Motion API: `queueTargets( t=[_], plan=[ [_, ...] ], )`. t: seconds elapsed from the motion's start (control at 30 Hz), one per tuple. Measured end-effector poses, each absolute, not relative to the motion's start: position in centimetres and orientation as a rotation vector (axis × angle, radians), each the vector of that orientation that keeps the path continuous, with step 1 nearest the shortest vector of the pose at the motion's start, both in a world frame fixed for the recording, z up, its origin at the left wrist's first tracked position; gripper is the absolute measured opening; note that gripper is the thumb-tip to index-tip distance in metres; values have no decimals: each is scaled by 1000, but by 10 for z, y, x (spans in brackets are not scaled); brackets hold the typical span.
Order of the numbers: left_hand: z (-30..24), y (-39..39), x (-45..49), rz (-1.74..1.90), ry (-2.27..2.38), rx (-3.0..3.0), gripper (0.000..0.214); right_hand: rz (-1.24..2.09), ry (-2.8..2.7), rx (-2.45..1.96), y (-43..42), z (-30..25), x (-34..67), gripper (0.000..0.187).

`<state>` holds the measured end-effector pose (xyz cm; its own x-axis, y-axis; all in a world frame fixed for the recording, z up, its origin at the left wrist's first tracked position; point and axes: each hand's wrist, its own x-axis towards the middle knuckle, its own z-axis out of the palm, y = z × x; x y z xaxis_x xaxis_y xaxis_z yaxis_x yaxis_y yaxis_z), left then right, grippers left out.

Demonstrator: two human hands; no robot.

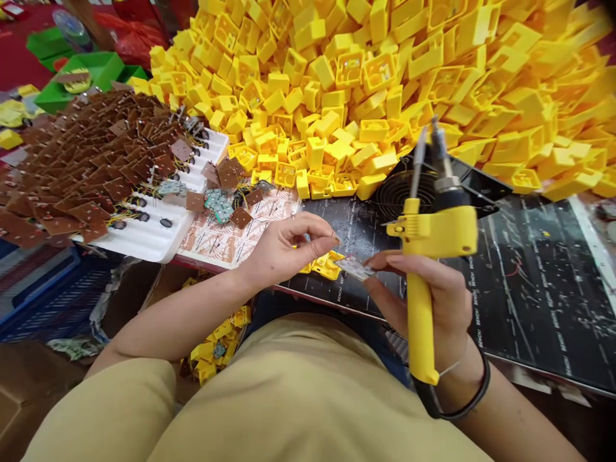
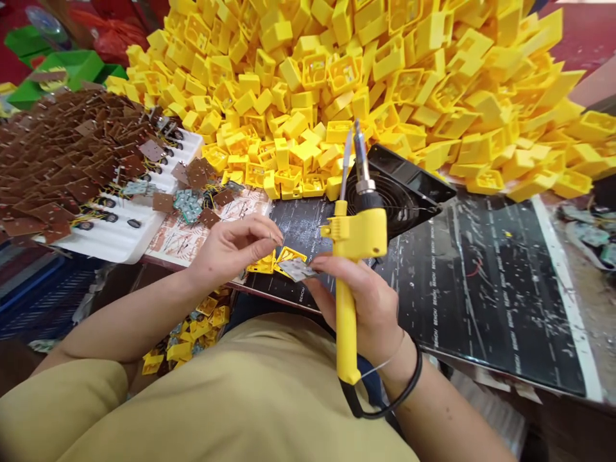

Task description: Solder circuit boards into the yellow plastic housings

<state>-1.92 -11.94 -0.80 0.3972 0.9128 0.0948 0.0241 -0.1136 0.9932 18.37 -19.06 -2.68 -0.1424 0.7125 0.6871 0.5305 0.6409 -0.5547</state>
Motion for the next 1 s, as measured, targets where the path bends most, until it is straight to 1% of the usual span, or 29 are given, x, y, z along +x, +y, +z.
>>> queueTargets(
  t=[0.1, 0.27, 0.37, 0.53, 0.67, 0.7, 0.77, 0.87, 0.93, 1.0],
  plan=[
    [-5, -124, -21, 879, 889, 1560, 28, 247, -1747, -1041, -188, -28, 175, 51],
    [-5, -127, -18, 829, 852, 1328, 36, 262, -1679, -1094, -190, -30, 166, 49],
    [-7, -128, -15, 817, 899, 1238, 40, 212, -1695, -1106, -191, -31, 166, 48],
    [-14, -128, -10, 829, 837, 1087, 36, 53, -1801, -1054, -190, -36, 167, 47],
    [-7, -124, -14, 796, 794, 1007, 39, 56, -1918, -941, -193, -37, 168, 41],
    [-1, -121, -18, 792, 801, 1052, 40, 84, -1933, -920, -194, -37, 170, 42],
    [16, -112, -33, 760, 849, 1273, 37, 173, -1935, -924, -194, -40, 178, 50],
    [38, -97, -55, 538, 933, 1881, 19, 226, -1980, -1025, -189, -51, 190, 61],
    [40, -92, -60, 320, 969, 2242, 8, 189, -2056, -1069, -182, -62, 193, 59],
    [32, -91, -55, 148, 1023, 2438, 8, 155, -2108, -1055, -176, -71, 191, 48]
  ],
)
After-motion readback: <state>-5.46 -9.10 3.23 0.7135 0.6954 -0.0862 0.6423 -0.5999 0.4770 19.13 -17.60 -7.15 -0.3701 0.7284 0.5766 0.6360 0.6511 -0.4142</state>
